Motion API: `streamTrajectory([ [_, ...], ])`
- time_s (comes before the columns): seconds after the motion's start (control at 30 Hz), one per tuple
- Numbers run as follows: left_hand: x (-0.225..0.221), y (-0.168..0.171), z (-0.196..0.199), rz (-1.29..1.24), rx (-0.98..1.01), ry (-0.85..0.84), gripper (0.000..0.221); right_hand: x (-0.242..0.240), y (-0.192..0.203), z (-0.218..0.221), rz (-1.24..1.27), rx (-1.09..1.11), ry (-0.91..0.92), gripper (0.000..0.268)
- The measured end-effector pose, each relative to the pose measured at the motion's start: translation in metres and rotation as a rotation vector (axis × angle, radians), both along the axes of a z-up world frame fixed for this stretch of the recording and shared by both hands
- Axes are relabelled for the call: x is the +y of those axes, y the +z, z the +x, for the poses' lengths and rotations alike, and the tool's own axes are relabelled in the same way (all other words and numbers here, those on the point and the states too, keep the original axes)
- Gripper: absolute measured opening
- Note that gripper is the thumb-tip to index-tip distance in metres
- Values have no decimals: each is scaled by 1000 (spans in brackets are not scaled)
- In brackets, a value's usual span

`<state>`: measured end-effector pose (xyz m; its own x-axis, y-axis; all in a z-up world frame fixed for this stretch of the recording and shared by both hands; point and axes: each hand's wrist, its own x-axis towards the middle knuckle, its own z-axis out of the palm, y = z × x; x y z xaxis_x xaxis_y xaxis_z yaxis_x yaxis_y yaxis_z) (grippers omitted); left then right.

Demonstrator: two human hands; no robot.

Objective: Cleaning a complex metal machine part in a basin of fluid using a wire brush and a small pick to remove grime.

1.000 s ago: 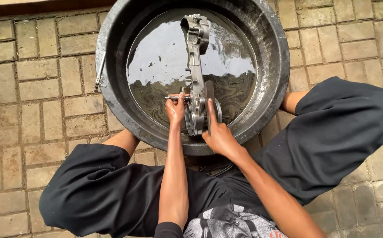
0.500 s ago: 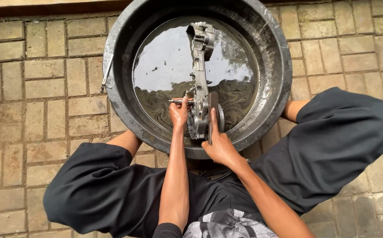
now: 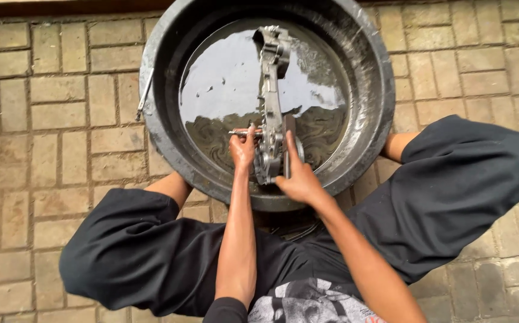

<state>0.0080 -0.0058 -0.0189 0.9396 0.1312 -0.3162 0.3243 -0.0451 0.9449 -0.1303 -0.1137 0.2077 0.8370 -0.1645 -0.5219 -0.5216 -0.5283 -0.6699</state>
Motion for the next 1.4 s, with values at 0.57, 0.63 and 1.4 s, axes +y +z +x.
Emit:
streamTrajectory([
  [0.57,1,7,1,133,71,-48,41,-5,15,15,-40,11,24,107],
  [0.63,-2,7,-2,178,97,-59,44,-4,29,-3,-37,94,47,108],
  [1.4,1,1,-1,94,65,-50,34,-36,9,8,-244,48,263,100],
])
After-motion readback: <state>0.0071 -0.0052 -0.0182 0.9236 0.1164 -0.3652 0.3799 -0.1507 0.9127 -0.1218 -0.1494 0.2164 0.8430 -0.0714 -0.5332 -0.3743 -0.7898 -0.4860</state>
